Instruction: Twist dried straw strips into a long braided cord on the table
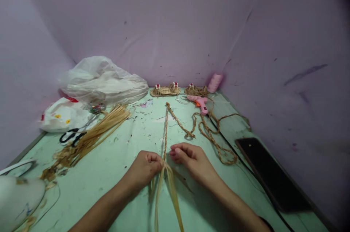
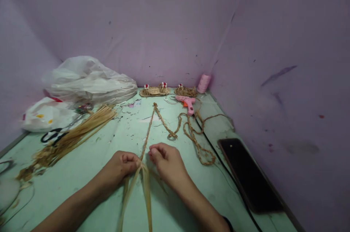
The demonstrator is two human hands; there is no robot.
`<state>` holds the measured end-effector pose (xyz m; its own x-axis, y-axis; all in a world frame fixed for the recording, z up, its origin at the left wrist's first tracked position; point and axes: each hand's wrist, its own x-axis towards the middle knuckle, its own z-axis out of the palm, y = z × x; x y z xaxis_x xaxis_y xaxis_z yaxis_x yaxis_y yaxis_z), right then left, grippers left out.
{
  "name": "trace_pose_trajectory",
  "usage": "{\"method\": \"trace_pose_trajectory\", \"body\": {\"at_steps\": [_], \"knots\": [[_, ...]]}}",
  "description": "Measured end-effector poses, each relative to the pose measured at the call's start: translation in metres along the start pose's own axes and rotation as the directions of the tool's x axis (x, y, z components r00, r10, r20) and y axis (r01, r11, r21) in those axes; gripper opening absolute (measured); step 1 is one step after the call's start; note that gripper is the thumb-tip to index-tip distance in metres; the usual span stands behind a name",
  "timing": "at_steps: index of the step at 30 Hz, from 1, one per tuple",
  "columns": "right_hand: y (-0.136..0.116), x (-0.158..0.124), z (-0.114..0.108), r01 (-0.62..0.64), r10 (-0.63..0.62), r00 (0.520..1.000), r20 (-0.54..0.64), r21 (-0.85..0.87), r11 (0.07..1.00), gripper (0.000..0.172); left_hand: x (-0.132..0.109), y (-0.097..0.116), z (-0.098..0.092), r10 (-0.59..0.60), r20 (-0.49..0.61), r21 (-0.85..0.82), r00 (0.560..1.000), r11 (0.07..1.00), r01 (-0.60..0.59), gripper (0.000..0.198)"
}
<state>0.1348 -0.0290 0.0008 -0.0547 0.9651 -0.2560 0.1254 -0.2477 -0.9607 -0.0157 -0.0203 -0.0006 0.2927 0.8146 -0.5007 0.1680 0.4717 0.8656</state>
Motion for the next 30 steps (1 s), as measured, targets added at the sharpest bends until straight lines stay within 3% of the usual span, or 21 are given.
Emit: {"method": "trace_pose_trajectory", "body": {"at_steps": [2, 5, 8, 11, 14, 19, 24, 30], "knots": [[0.004, 0.003, 0.007, -0.121, 0.093, 0.986, 0.139, 0.208, 0.971, 0.017, 0.000, -0.001, 0.001, 0.020, 0.007, 0.008, 1.000, 1.000, -0.020, 0.012], [0.008, 0.001, 0.019, -0.223, 0.148, 0.961, 0.236, 0.335, 0.916, 0.012, 0.001, -0.004, 0.001, 0.055, 0.068, 0.021, 0.996, 0.998, -0.057, 0.013], [0.009, -0.003, 0.023, -0.253, 0.202, 0.960, 0.196, 0.290, 0.923, 0.007, 0.002, -0.008, 0.000, 0.100, 0.111, 0.066, 0.989, 0.992, -0.108, 0.015], [0.010, -0.002, 0.021, -0.205, 0.190, 0.975, 0.114, 0.146, 0.968, 0.011, 0.002, -0.009, -0.001, 0.164, 0.050, 0.239, 0.985, 0.956, -0.172, 0.014], [0.014, 0.001, 0.020, -0.134, 0.126, 0.984, 0.124, 0.053, 0.990, 0.013, 0.001, -0.007, -0.001, 0.239, 0.035, 0.466, 0.970, 0.855, -0.227, 0.015], [0.022, 0.003, 0.023, -0.079, 0.078, 0.993, 0.085, 0.007, 0.997, 0.008, -0.008, -0.002, -0.002, 0.373, -0.034, 0.807, 0.927, 0.558, -0.194, 0.023], [0.025, -0.001, 0.030, -0.016, 0.016, 1.000, -0.022, 0.015, 1.000, 0.005, -0.026, 0.001, 0.002, 0.401, -0.100, 0.900, 0.910, 0.427, -0.089, 0.025], [0.026, -0.005, 0.036, 0.040, -0.028, 0.998, -0.062, 0.203, 0.978, 0.003, -0.045, -0.006, 0.032, 0.486, -0.077, 0.964, 0.870, 0.259, -0.060, 0.029]]}}
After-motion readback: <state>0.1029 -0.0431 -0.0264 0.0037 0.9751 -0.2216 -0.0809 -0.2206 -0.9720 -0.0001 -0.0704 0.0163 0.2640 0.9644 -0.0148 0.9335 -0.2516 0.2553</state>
